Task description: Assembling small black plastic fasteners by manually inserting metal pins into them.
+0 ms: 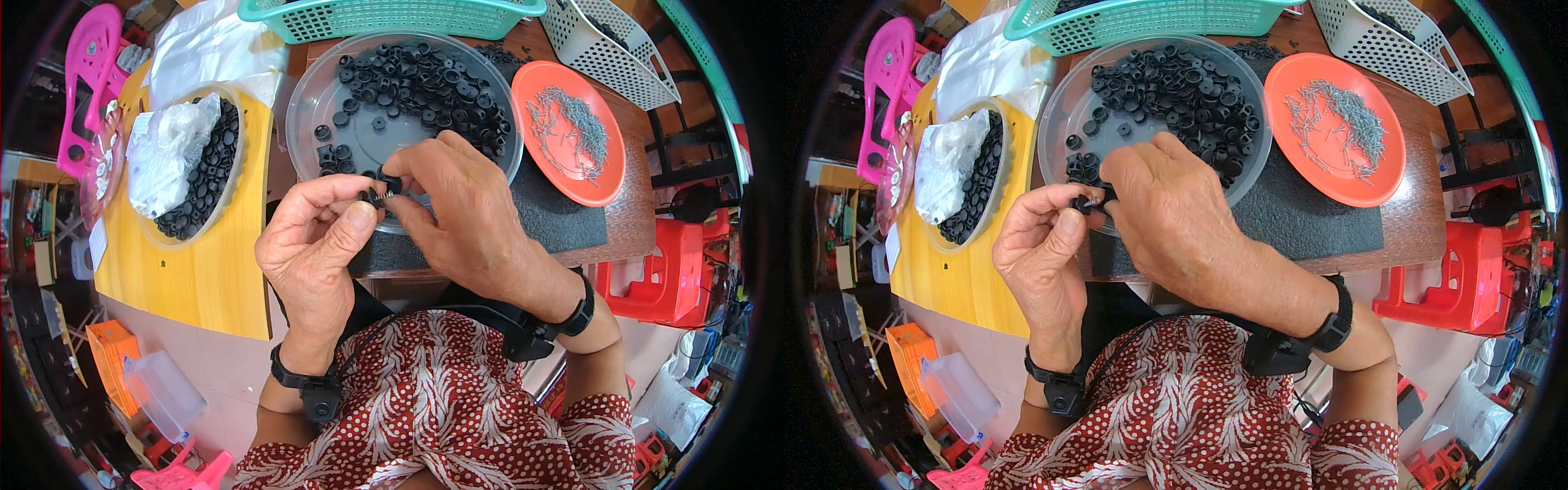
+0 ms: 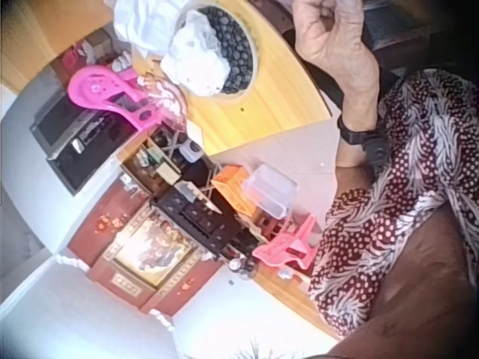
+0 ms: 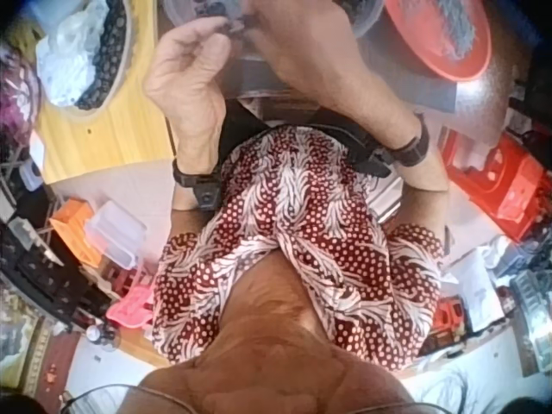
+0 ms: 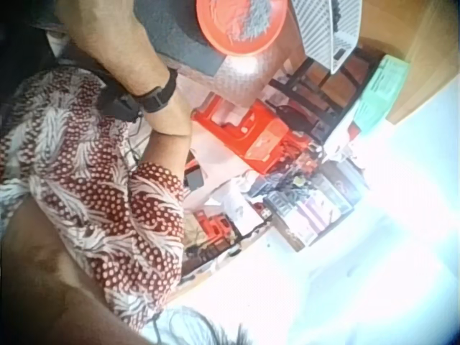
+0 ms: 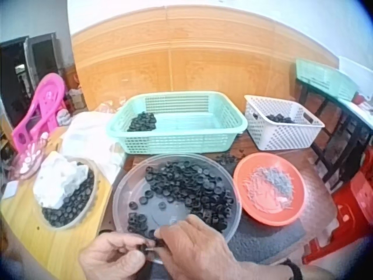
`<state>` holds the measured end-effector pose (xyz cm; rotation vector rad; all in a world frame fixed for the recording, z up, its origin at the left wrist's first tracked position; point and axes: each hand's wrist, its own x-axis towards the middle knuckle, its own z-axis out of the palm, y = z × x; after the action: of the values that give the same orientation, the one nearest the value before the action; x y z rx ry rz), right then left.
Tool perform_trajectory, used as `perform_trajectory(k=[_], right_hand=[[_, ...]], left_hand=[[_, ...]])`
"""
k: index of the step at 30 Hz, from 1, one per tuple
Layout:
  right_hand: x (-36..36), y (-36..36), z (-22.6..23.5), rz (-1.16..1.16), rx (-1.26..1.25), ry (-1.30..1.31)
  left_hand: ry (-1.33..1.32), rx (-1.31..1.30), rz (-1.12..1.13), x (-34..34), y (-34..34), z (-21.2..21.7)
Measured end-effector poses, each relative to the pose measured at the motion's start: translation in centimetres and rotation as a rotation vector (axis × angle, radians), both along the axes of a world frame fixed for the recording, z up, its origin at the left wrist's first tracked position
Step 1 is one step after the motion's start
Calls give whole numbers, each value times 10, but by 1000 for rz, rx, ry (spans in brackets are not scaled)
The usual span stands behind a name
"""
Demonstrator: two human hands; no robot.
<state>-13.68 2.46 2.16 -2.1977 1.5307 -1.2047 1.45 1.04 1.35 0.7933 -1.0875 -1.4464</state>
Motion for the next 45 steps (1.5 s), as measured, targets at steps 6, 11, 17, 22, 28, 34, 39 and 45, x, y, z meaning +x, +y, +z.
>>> perform_trajectory(k=[6, 11, 17, 22, 28, 34, 39, 45], right_hand=[[4, 9, -7, -50, -45, -163], [3, 15, -12, -89, -25, -290], [1, 22, -11, -78, 86, -528], [4, 25, -11, -39, 196, -742], [2, 30, -13, -18, 247, -721], [2, 33, -14, -12, 281, -741], [3, 34, -13, 21, 315, -875], [-1, 34, -14, -17, 255, -694]], left_hand=[[-128, -67, 9, -3, 6, -1], [-154, -93, -36, -4, 4, -3], [62, 31, -90, -4, 1, -1], [127, 52, -114, -4, 1, -3], [161, 57, -138, -4, 1, -4], [196, 101, -149, -5, 0, -2], [184, 86, -156, -5, 1, -3], [174, 94, -165, -6, 1, -4]])
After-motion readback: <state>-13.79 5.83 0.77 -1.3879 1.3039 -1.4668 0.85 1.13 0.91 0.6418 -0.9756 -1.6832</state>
